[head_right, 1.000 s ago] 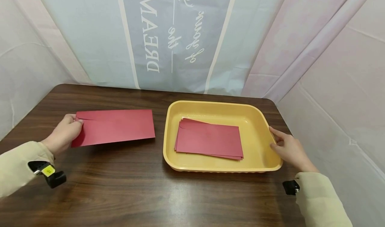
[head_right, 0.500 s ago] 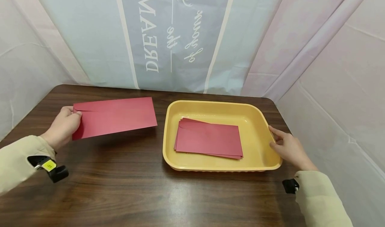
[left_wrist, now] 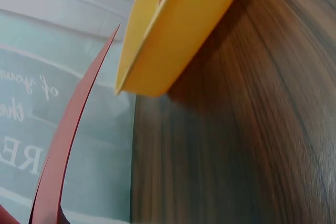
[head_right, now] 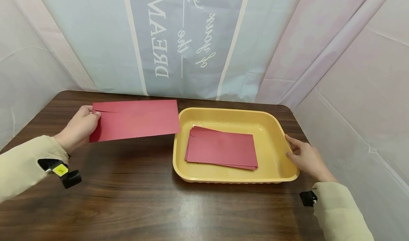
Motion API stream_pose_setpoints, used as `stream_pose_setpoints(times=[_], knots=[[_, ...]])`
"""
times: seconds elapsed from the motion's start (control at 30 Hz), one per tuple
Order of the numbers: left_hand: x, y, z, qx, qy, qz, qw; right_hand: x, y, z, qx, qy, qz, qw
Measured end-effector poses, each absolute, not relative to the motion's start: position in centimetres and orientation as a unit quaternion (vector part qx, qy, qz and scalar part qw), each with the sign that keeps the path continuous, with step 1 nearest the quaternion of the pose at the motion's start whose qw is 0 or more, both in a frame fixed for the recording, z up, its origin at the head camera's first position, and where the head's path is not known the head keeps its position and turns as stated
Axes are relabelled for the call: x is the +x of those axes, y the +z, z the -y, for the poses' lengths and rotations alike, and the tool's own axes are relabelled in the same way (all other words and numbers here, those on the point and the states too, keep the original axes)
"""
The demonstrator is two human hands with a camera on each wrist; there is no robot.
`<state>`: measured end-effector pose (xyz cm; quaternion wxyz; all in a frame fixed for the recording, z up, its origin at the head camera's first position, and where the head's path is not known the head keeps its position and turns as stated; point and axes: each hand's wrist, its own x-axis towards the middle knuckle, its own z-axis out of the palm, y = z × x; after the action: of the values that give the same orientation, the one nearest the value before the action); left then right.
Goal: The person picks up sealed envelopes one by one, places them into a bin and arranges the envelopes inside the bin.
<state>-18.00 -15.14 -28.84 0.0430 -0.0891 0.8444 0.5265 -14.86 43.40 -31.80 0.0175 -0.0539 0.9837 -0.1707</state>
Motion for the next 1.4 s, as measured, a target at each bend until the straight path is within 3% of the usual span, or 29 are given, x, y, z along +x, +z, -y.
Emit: stream_pose_setpoints(times=[0.47,1.4], knots=[[-18.2,-28.6,10.1,-0.062,0.574,-0.810,0.105,-14.7,-31.9,-43.3,-0.057,-0.179,-0.982,0.016],[-19.2,-29.4,1.7,-0.005,0.580,-0.801,0.147,-14.8,-31.7,-43.3,-0.058,-0.184,-0.981,0.017]])
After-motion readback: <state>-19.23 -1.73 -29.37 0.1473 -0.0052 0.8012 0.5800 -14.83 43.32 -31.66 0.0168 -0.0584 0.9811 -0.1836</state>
